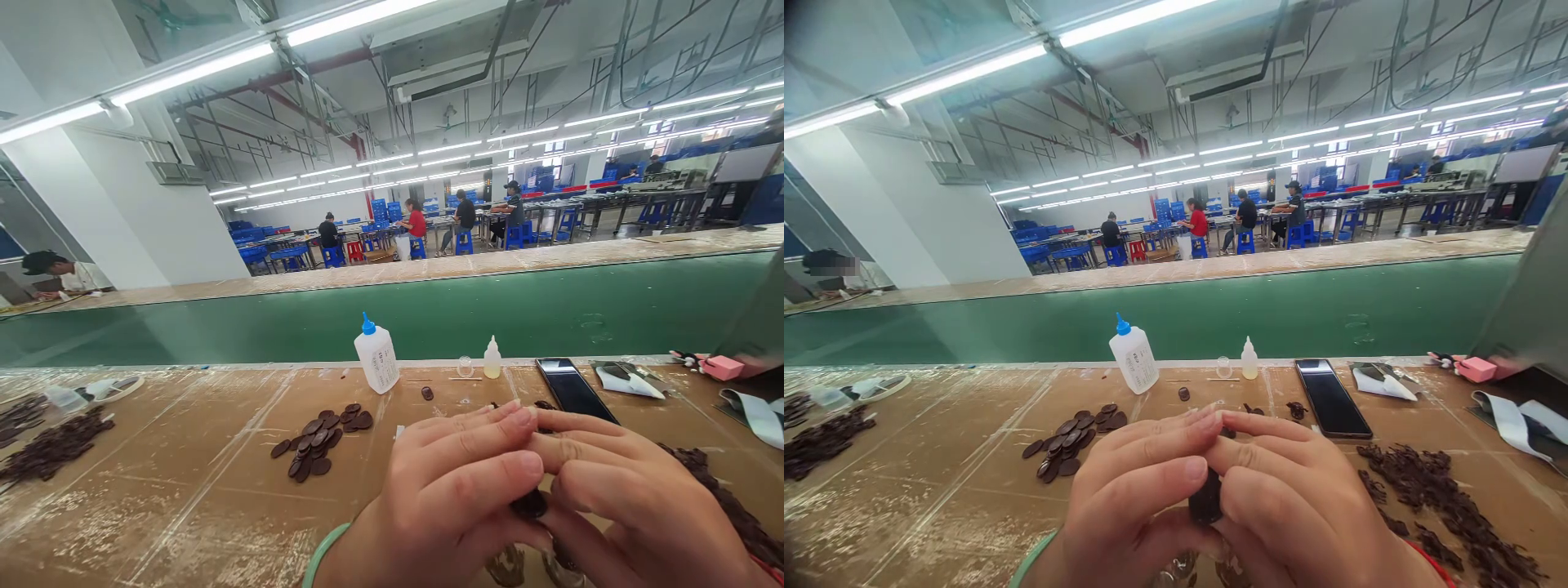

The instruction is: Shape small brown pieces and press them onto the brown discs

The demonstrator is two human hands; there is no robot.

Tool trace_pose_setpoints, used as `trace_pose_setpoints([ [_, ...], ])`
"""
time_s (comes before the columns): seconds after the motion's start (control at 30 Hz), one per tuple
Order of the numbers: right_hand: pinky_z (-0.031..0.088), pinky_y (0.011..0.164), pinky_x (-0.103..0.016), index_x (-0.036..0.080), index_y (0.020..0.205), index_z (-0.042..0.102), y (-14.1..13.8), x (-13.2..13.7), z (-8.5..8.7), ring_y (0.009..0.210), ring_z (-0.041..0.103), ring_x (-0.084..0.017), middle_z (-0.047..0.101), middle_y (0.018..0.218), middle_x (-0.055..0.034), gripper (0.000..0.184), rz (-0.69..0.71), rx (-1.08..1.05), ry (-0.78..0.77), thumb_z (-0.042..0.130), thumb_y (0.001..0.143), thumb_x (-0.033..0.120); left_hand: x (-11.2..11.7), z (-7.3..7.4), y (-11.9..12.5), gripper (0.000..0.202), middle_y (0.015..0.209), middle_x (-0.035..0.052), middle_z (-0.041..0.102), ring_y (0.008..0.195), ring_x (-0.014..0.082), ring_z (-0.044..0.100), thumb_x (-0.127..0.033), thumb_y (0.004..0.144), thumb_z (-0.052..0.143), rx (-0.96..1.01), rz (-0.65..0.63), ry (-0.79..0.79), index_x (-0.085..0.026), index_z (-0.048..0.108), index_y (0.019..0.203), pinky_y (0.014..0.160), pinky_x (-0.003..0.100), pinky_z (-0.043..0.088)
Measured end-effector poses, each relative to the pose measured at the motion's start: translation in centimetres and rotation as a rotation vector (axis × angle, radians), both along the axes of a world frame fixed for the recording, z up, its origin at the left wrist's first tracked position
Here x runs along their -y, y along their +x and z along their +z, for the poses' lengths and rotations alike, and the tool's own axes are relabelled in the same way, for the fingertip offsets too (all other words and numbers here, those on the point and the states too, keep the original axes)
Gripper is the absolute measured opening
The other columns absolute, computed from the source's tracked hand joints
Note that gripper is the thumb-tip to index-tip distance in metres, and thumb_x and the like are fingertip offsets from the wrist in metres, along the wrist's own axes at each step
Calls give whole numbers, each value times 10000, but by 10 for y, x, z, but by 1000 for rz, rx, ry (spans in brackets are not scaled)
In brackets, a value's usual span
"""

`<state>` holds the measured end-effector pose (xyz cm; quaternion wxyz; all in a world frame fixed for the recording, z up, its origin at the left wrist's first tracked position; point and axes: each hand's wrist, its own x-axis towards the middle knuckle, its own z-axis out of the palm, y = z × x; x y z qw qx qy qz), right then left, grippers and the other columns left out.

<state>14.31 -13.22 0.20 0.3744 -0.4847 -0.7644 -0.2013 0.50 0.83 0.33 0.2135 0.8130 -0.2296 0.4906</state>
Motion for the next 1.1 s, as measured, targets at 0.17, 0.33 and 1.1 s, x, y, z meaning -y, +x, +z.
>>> trace_pose_setpoints([
  [0.17, 373, 1133, -185, 215, 752, 555, 0, -1, 2, 1076, 662, -132, 728, 994, -57, 357, 0, 2, 9, 396, 1048, 95, 0, 1, -1, 407, 1226, 192, 710, 1146, 294, 675, -265, 842, 763, -12, 7, 4, -135, 625, 1202, 984, 355, 586],
  [0.33, 363, 1142, -184, 212, 783, 581, -1, -2, 3, 1088, 657, -137, 725, 1016, -65, 333, -4, 29, -7, 409, 1041, 90, 1, 2, 0, 392, 1198, 206, 719, 1132, 290, 684, -256, 846, 758, -6, 2, 6, -133, 622, 1193, 978, 364, 590],
  [1.1, 338, 1153, -190, 216, 821, 571, 5, -2, -2, 1172, 604, -134, 724, 969, -31, 259, 33, -19, 9, 449, 994, 68, 1, -1, 1, 474, 1243, 180, 704, 1142, 296, 679, -249, 813, 790, -5, 8, -4, -156, 610, 1241, 1007, 378, 577],
])
